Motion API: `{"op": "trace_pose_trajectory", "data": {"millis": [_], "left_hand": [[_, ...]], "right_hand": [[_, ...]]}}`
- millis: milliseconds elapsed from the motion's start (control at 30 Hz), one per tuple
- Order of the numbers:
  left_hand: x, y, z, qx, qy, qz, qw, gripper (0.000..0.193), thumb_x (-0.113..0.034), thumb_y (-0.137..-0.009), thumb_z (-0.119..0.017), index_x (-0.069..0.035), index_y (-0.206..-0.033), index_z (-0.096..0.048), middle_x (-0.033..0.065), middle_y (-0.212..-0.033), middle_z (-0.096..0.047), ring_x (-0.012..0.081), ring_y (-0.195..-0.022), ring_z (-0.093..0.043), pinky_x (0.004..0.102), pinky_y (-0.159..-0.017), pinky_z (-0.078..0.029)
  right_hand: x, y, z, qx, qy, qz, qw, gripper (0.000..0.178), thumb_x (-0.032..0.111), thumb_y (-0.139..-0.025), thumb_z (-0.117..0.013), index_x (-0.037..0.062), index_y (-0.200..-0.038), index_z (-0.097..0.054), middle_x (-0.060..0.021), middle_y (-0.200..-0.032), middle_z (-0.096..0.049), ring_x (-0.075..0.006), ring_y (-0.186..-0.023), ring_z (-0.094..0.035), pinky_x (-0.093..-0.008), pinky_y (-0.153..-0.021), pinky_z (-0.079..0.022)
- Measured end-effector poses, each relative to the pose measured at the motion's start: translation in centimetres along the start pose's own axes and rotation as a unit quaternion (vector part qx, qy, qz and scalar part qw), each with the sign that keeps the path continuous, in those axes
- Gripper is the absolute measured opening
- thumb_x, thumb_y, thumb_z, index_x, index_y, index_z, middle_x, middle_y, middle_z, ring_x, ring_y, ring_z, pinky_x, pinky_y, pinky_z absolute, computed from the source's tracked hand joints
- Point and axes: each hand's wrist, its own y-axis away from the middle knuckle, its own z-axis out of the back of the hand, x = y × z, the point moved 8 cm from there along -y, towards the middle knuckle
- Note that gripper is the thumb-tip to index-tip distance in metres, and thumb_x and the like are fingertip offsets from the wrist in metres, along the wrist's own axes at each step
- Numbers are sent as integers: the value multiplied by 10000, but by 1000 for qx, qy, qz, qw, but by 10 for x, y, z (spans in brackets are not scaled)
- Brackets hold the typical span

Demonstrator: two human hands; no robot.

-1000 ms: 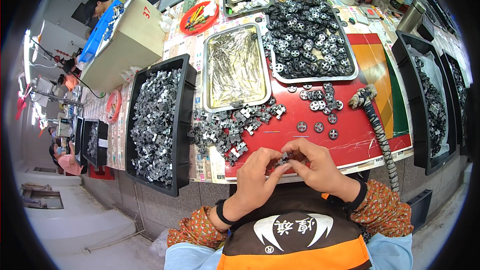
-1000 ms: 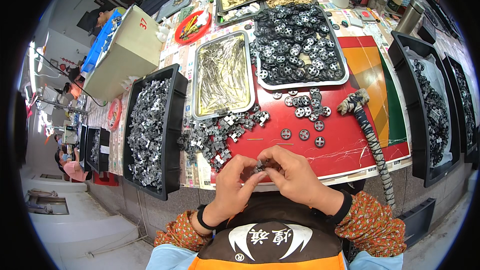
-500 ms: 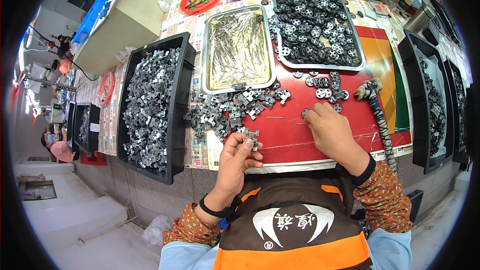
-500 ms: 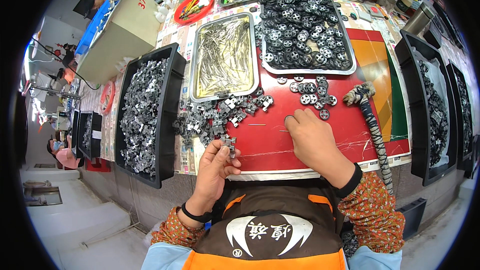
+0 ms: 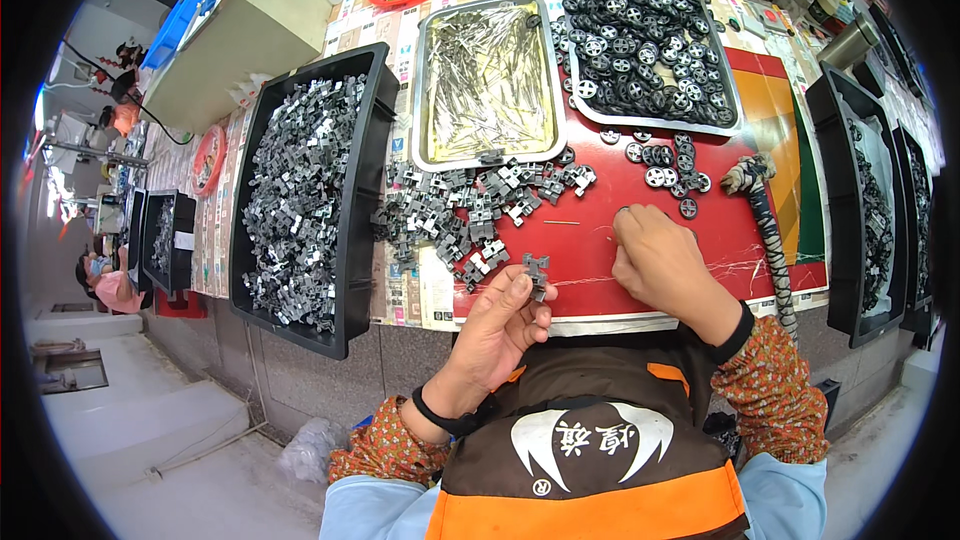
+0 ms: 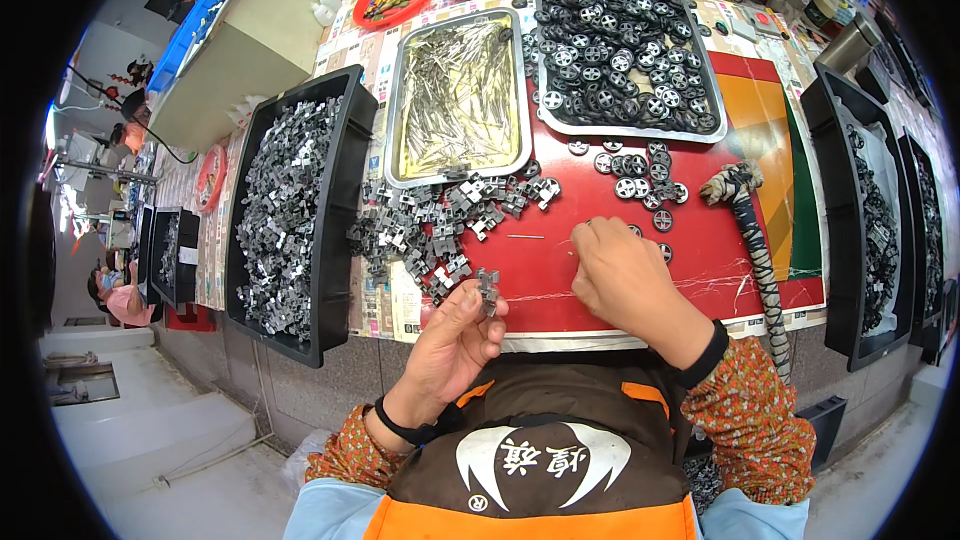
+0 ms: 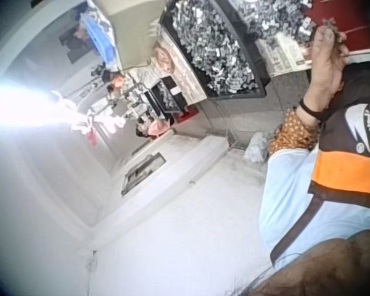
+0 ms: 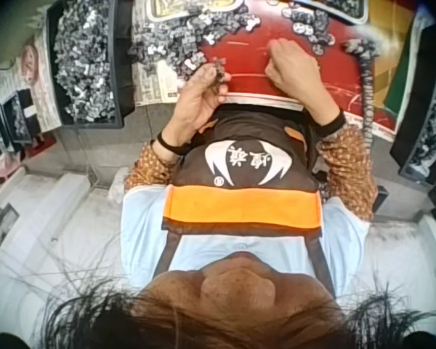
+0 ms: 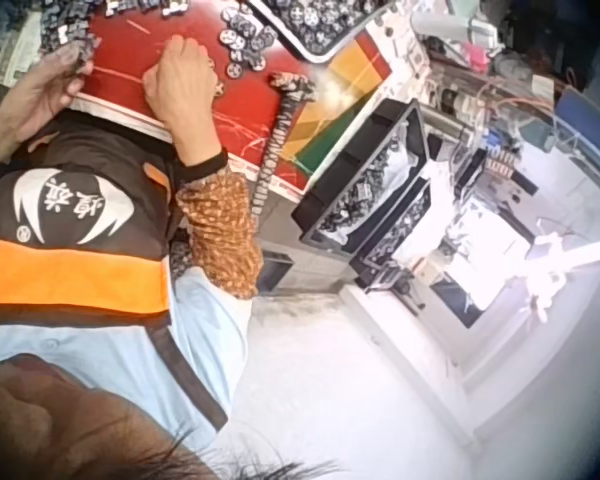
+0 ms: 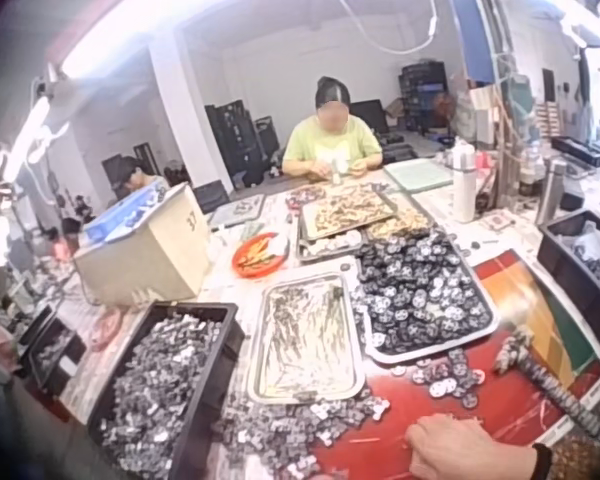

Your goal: The recorder is assembling small plastic and metal buckle components at a workshop table.

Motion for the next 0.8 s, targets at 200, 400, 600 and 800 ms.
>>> {"op": "trace_pose_trajectory", "data": {"millis": [200,400,600,800], "left_hand": [[8,-1,-6,32,61,31,997,197,-263,-1110,-560,-102,-1223,-570,66,-1100,-671,136,-851,-650,249,-683,-576],[13,-1,-13,53,42,40,997,212,-266,-1102,-578,-88,-1216,-568,52,-1074,-685,112,-829,-656,236,-660,-593],[13,1,-19,61,5,32,998,253,-273,-1101,-579,-72,-1255,-565,53,-1069,-689,109,-823,-656,235,-665,-598],[13,3,-20,53,-27,15,998,263,-276,-1104,-573,-65,-1260,-551,62,-1071,-696,104,-821,-668,233,-668,-605]], "right_hand": [[42,14,22,62,-295,-38,953,165,119,-932,-650,52,-1049,-554,-168,-724,-644,-368,-653,-676,-475,-578,-495],[64,24,28,2,-271,25,962,90,61,-971,-627,52,-1035,-564,-125,-789,-678,-349,-717,-694,-469,-585,-521],[66,29,29,-25,-253,44,966,98,38,-956,-644,41,-1012,-564,-135,-792,-670,-352,-739,-699,-457,-578,-523],[68,32,29,-37,-244,47,968,99,37,-955,-640,37,-1010,-558,-133,-795,-672,-353,-738,-699,-466,-581,-524]]}}
